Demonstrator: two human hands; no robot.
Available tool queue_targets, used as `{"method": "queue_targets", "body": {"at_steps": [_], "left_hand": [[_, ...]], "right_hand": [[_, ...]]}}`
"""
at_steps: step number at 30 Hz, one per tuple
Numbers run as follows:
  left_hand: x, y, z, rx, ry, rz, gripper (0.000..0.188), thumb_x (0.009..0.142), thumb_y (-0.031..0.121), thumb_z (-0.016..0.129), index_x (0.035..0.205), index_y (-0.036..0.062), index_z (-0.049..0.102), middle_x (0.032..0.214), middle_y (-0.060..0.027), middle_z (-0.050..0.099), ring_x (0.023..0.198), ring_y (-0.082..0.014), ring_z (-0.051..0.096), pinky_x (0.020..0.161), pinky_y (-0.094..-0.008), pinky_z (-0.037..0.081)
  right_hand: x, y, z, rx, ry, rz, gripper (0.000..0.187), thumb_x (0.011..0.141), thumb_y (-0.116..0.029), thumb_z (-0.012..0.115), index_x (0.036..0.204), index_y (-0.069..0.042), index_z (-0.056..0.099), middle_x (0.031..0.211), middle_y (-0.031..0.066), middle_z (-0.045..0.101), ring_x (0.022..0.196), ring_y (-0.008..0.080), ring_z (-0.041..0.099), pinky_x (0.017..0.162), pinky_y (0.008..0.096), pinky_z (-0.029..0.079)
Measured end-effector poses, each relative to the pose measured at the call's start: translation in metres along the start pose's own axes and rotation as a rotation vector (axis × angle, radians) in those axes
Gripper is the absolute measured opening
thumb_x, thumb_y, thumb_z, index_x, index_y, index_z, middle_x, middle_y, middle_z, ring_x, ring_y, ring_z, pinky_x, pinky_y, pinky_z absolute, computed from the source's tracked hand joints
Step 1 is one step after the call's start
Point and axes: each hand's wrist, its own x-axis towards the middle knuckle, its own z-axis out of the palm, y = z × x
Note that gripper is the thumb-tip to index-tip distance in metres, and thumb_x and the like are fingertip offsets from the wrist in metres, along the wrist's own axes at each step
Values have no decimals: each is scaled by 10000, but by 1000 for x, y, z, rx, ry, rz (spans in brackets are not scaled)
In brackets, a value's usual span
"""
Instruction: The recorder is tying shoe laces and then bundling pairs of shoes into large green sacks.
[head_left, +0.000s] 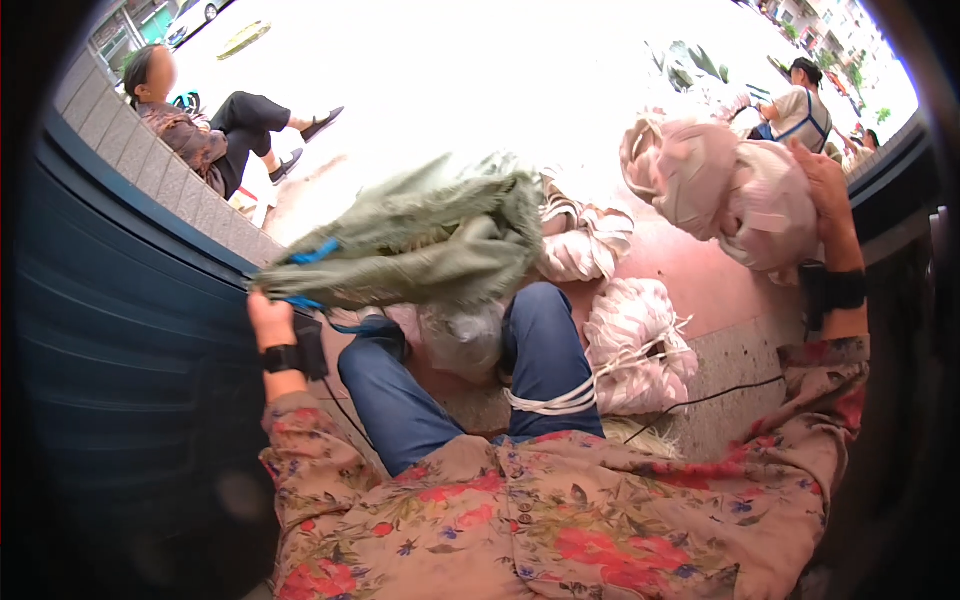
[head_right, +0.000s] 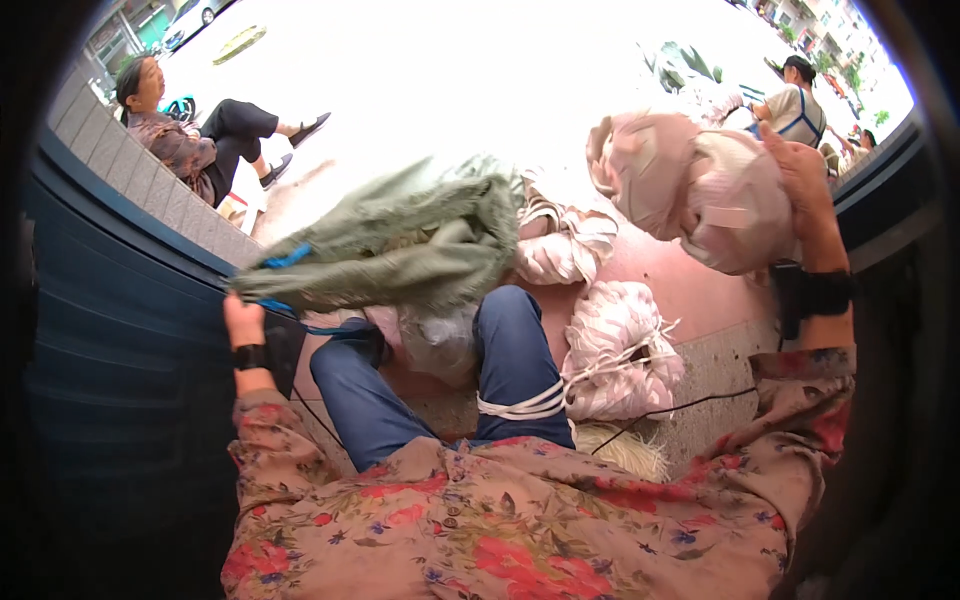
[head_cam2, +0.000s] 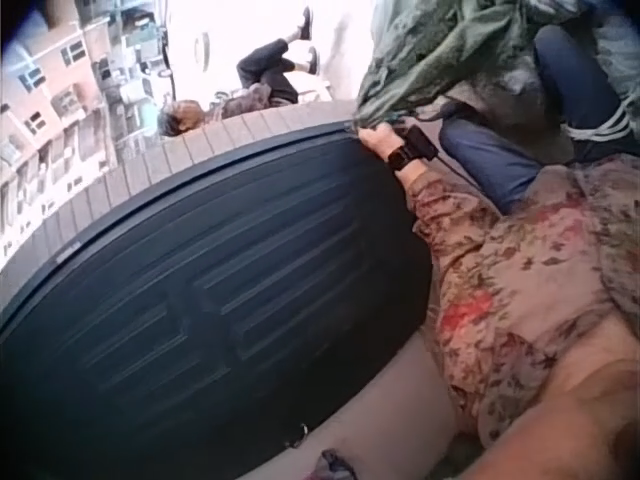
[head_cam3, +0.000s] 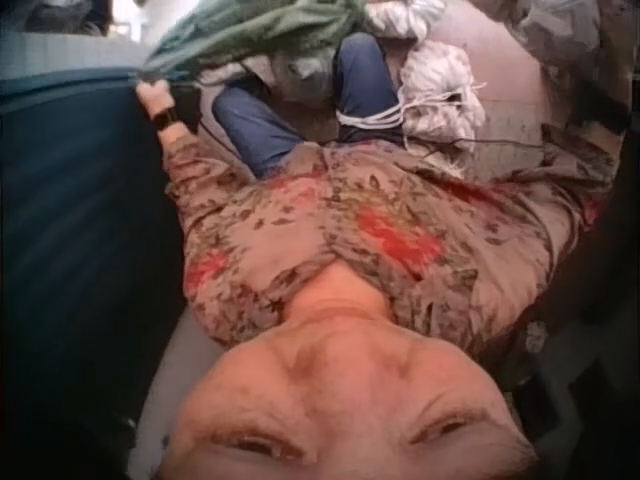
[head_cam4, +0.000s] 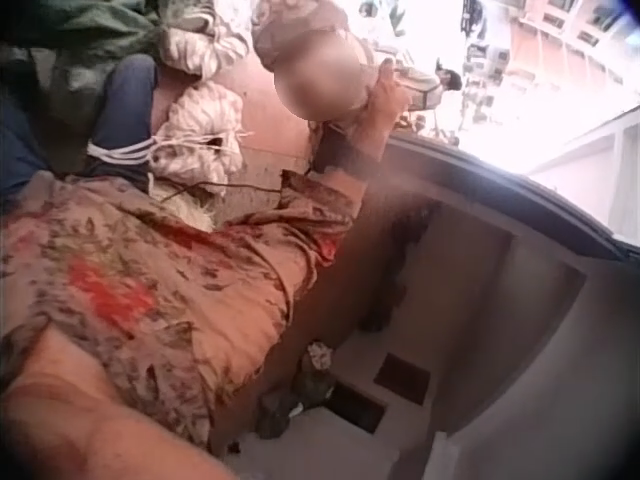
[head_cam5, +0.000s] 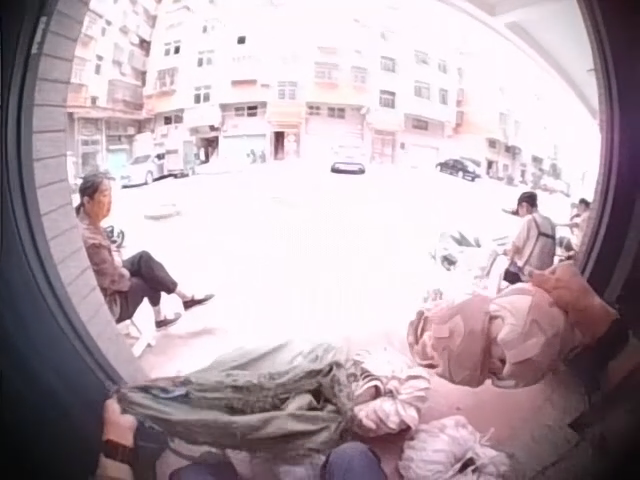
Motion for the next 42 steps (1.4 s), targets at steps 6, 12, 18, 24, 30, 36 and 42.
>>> {"method": "queue_targets", "body": {"at_steps": [6, 12, 18, 24, 30, 36, 42], "left_hand": [[25, 79, -85, 187, -30, 201, 356, 626, -53, 376, 924, -39, 571, 822, -164, 622, 768, -235, 595, 716, -299, 440], [48, 65, -209, 287, 1, 213, 456, 603, -67, 355, 1032, -72, 510, 937, -134, 589, 845, -195, 552, 793, -267, 414], [53, 39, -337, -204, 108, -151, 354, 713, -74, 436, 1057, -43, 512, 964, -102, 582, 867, -165, 537, 816, -265, 402], [-37, 132, -334, 532, 58, 228, 395, 713, -22, 477, 1107, -50, 470, 1031, -113, 545, 932, -170, 505, 851, -265, 371], [-100, 182, -231, 9, -127, 71, 679, 714, 242, 598, 1246, -66, 308, 1167, -134, 455, 1043, -197, 458, 914, -295, 330], [-135, 200, -208, -31, -135, 169, 847, 751, 554, 533, 1249, -88, 294, 1228, -188, 405, 1098, -255, 445, 949, -361, 339], [-117, 219, -164, -735, 33, -555, 317, 877, 287, 465, 996, 4, 545, 973, -91, 592, 866, -169, 577, 776, -297, 453]], "right_hand": [[37, 90, 0, -303, 193, 49, 365, 752, -336, 641, 724, 28, 619, 663, 10, 574, 546, 75, 478, 499, 232, 389], [73, 169, -3, -238, 306, 148, 430, 680, -342, 687, 757, 73, 606, 729, 88, 592, 624, 133, 515, 569, 291, 428], [100, 156, 24, -57, 320, 85, 454, 679, -262, 683, 886, 123, 564, 823, 129, 599, 662, 169, 550, 581, 297, 437], [40, 170, 106, -541, 417, -256, 440, 768, -384, 579, 579, 14, 585, 586, 204, 561, 516, 318, 536, 525, 394, 419], [-10, 398, 206, -420, -195, -252, 390, 755, -229, 578, 1053, -4, 469, 1036, 189, 521, 882, 334, 528, 754, 401, 428], [-10, 326, 287, -411, -451, -377, 292, 756, -162, 561, 987, 14, 530, 960, 204, 563, 923, 343, 530, 818, 388, 410], [-63, 68, 371, 137, -829, -459, 211, 780, -92, 537, 971, -11, 573, 887, 140, 619, 828, 168, 594, 720, 272, 465]]}}
